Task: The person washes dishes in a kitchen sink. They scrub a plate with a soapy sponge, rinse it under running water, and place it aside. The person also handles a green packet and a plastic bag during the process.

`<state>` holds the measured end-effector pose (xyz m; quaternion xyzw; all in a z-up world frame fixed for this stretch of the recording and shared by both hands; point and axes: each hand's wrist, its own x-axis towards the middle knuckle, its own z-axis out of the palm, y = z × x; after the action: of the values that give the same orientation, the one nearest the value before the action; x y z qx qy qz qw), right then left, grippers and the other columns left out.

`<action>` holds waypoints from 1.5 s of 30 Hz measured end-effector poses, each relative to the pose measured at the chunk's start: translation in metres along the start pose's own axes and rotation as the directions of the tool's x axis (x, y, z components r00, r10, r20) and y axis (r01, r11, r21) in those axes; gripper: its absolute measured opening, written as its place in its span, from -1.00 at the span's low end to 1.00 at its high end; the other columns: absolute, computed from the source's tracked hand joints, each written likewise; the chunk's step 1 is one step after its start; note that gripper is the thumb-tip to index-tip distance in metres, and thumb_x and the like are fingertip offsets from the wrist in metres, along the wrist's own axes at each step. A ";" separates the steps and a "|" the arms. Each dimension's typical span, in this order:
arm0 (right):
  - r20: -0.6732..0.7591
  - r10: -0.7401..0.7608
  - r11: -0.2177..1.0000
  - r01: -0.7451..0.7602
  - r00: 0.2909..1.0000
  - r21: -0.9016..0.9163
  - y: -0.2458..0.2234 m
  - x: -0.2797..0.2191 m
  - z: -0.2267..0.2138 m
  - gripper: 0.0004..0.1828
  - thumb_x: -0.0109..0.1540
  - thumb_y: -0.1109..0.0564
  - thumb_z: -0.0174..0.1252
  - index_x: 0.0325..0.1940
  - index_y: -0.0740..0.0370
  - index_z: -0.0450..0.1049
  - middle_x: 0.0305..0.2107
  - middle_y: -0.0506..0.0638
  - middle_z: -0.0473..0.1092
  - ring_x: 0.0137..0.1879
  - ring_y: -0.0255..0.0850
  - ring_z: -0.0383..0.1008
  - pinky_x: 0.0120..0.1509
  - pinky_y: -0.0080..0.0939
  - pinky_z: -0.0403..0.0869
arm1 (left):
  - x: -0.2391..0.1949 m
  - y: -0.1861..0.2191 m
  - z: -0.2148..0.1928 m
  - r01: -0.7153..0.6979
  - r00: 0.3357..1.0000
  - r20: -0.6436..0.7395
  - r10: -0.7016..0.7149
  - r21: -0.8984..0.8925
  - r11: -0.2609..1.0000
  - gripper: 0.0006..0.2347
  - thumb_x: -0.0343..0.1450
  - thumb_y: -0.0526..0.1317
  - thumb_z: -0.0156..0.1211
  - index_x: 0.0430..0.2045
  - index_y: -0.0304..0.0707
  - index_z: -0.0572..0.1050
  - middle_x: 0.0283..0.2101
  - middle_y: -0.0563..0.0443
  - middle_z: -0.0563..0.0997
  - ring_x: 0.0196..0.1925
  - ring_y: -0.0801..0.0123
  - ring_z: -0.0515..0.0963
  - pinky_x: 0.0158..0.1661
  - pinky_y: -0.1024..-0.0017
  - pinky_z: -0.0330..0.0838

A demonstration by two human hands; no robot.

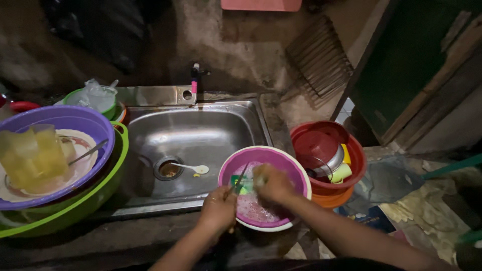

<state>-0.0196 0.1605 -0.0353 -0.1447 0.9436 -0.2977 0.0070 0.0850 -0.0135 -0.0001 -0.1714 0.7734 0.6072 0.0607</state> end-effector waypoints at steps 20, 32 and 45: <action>-0.021 0.153 0.897 -0.130 0.988 0.422 -0.033 -0.004 -0.038 -0.50 0.14 0.40 0.05 0.05 -0.01 0.62 -0.07 0.00 0.62 0.03 -0.13 0.64 0.13 -0.19 0.55 | 0.050 0.011 0.012 0.480 0.840 0.466 -0.278 -0.398 0.782 -0.83 0.55 -0.18 -0.09 -0.36 -0.27 0.39 -0.68 0.05 0.36 -0.78 0.47 0.20 -0.79 0.50 0.04; 0.160 0.279 0.825 -0.322 0.947 0.465 -0.009 0.026 -0.049 -0.79 0.29 0.19 0.12 -0.16 0.11 0.68 -0.29 0.00 0.63 -0.17 -0.15 0.62 -0.02 -0.16 0.56 | 0.036 0.025 0.013 0.044 0.971 0.217 -0.101 0.254 0.966 -0.87 0.39 -0.25 0.08 -0.31 -0.15 0.57 -0.52 -0.10 0.47 -0.57 0.21 0.38 -0.53 0.22 0.23; 0.141 0.317 0.849 -0.346 0.938 0.399 -0.004 0.013 -0.054 -0.75 0.30 0.11 0.01 -0.10 0.09 0.62 -0.25 0.08 0.58 -0.12 -0.03 0.61 0.03 0.02 0.59 | -0.003 0.051 0.016 -0.206 0.978 0.151 0.146 0.831 0.517 -0.77 0.37 -0.14 0.14 -0.17 -0.18 0.55 -0.14 -0.19 0.66 -0.03 -0.04 0.64 -0.02 0.07 0.49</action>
<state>-0.0366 0.1842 0.0118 0.0148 0.8677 -0.4817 0.1219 0.0682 0.0125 0.0439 -0.0230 0.9806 0.1679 0.0980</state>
